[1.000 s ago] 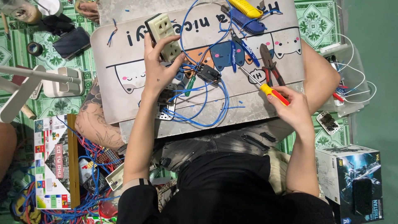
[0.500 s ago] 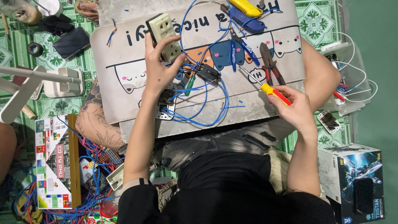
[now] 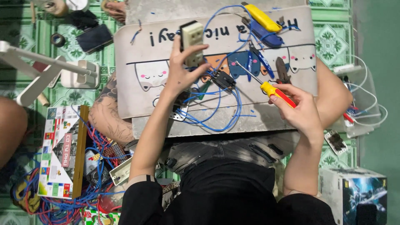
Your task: Assembling and wiring electrical components on a board using various hand tools like screwdrivers and wire strippers.
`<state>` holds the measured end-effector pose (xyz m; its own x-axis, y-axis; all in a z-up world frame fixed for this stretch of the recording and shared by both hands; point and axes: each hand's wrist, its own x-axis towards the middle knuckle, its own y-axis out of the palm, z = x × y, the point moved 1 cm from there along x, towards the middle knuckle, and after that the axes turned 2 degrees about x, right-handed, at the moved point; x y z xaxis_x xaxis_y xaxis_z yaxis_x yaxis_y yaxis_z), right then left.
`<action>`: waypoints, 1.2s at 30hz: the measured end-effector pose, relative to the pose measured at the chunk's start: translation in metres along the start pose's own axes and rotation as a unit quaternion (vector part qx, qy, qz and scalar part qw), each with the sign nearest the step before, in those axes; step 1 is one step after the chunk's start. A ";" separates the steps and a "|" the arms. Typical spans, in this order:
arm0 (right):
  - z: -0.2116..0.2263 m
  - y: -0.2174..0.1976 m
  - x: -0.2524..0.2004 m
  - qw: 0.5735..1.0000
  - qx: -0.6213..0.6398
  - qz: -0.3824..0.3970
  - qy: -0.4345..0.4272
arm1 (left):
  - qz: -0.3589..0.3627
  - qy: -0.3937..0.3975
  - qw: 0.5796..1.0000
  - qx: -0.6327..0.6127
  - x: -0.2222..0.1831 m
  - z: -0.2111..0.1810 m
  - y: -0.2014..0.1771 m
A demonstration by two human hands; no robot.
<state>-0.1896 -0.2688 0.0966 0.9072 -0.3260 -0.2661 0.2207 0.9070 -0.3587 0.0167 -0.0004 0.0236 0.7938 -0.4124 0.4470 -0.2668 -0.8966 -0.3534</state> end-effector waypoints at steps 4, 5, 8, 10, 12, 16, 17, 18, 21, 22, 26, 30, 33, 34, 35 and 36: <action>0.028 0.022 0.011 0.999 -0.011 0.031 -0.023 | 0.020 0.009 1.000 -0.017 -0.001 -0.001 -0.001; 0.033 0.027 0.014 0.999 -0.013 0.035 -0.028 | 0.015 0.010 1.000 -0.014 -0.001 -0.004 -0.003; 0.043 0.039 0.021 0.998 -0.022 0.055 -0.028 | 0.004 0.029 0.999 -0.034 0.000 -0.013 -0.006; 0.043 0.045 0.026 0.996 -0.066 0.046 -0.033 | -0.012 0.029 0.999 -0.044 0.000 -0.016 -0.006; 0.046 0.047 0.025 0.996 -0.065 0.049 -0.026 | -0.029 0.030 0.998 -0.044 -0.002 -0.011 -0.004; 0.049 0.049 0.024 0.995 -0.079 0.054 -0.014 | -0.052 0.043 0.997 -0.043 -0.003 -0.002 0.000; 0.046 0.048 0.024 0.995 -0.079 0.054 -0.014 | -0.052 0.043 0.997 -0.043 -0.003 -0.002 0.001; 0.044 0.047 0.024 0.996 -0.073 0.056 -0.019 | -0.049 0.047 0.997 -0.047 -0.003 -0.001 0.001; 0.035 0.045 0.026 0.996 -0.071 0.052 -0.027 | -0.042 0.069 0.996 -0.034 -0.003 0.002 0.001; 0.032 0.044 0.027 0.995 -0.077 0.048 -0.030 | -0.041 0.087 0.995 -0.017 -0.003 0.002 0.001; 0.017 0.037 0.029 0.988 -0.034 0.076 -0.131 | -0.074 0.081 0.994 -0.018 -0.002 -0.005 0.001; 0.023 0.036 0.022 0.986 -0.071 0.068 -0.133 | -0.061 0.084 0.994 0.022 -0.005 -0.007 0.001; 0.032 0.035 0.015 0.983 -0.107 0.053 -0.136 | -0.056 0.100 0.992 0.057 -0.007 -0.004 0.005; 0.035 0.035 0.012 0.982 -0.125 0.046 -0.134 | -0.056 0.113 0.989 0.077 -0.009 -0.001 0.007; 0.046 0.038 0.008 0.982 -0.126 0.045 -0.133 | -0.055 0.113 0.989 0.076 -0.009 0.001 0.010; 0.057 0.040 0.004 0.977 -0.152 0.041 -0.142 | -0.066 0.146 0.979 0.124 -0.010 0.001 0.013</action>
<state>-0.1570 -0.2187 0.1318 0.9896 -0.1302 -0.0618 0.0661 0.7911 -0.6081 0.0065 -0.0076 0.0136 0.6123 -0.3573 0.7053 -0.0026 -0.8930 -0.4501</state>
